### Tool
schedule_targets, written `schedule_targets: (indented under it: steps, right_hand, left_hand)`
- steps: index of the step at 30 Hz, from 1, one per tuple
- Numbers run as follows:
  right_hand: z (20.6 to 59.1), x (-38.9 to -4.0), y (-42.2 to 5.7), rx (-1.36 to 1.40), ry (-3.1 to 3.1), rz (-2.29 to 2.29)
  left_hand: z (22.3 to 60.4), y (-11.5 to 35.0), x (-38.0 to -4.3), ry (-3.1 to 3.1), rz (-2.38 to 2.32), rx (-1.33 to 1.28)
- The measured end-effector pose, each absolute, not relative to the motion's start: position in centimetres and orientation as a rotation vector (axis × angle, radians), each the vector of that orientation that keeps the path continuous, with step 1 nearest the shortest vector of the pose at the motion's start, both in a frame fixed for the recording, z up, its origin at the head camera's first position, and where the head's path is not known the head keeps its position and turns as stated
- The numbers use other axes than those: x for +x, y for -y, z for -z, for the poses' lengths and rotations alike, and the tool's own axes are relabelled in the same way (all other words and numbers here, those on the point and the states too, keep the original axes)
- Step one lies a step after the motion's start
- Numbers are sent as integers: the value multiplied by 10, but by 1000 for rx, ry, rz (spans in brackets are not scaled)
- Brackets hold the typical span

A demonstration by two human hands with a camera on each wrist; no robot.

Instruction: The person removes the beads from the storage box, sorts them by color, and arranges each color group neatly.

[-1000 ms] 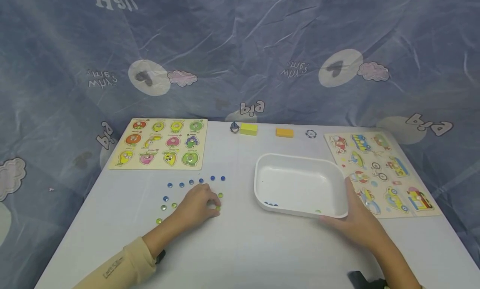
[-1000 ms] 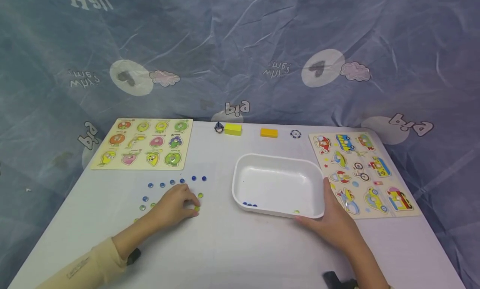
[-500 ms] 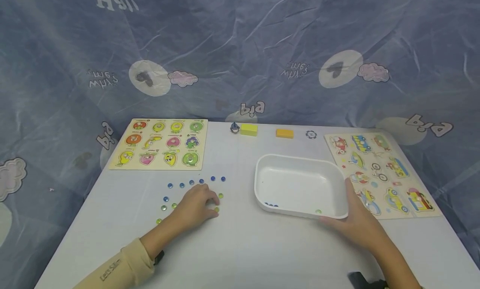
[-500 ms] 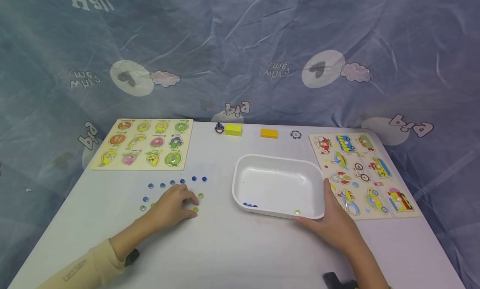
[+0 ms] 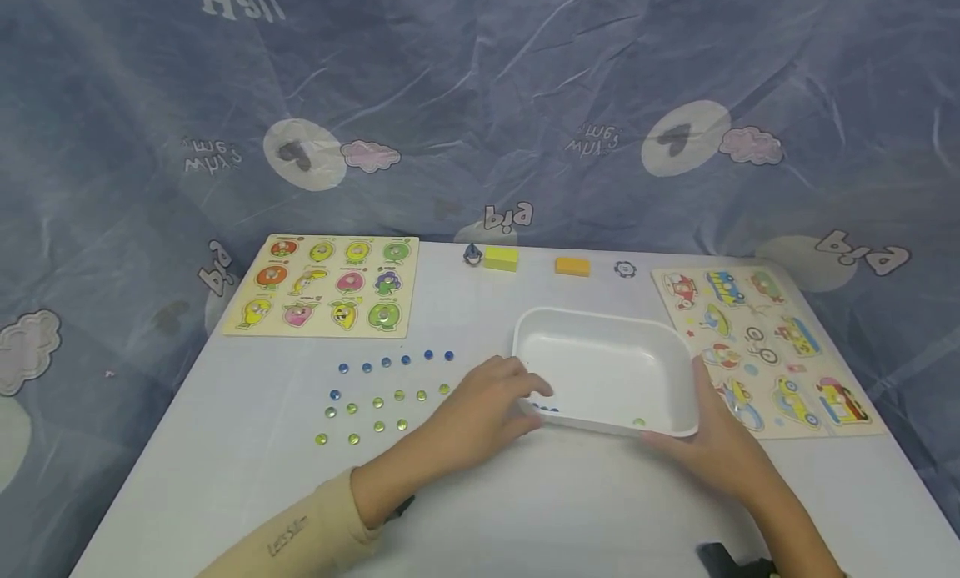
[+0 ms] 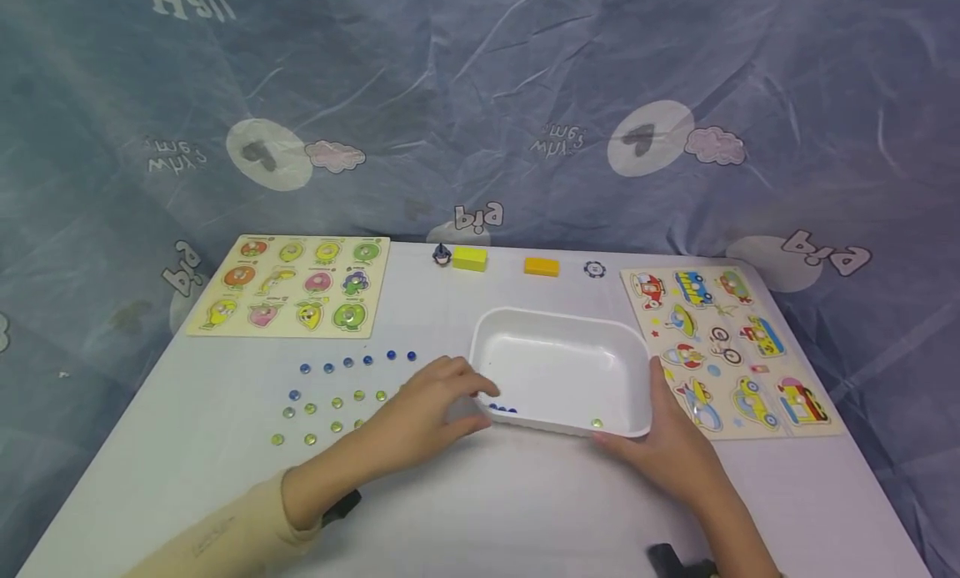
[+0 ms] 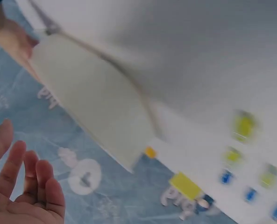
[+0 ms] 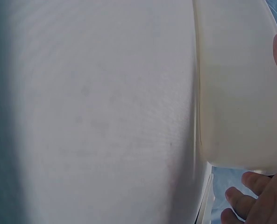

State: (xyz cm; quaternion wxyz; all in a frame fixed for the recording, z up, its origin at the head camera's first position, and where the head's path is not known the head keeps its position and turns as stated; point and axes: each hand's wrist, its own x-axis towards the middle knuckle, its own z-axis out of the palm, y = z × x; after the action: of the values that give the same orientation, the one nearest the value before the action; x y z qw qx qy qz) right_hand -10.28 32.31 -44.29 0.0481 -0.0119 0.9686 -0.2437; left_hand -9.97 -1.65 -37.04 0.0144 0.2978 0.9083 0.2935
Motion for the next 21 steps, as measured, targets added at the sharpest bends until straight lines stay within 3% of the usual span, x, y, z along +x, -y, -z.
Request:
schedule_targets:
  steps: [6, 21]
  right_hand:
    - [442, -104, -322, -46, -2949, 725]
    - [437, -103, -321, -78, -2954, 746]
  left_hand:
    - [371, -41, -123, -2811, -864, 1074]
    - [426, -113, -181, -2513, -765, 974]
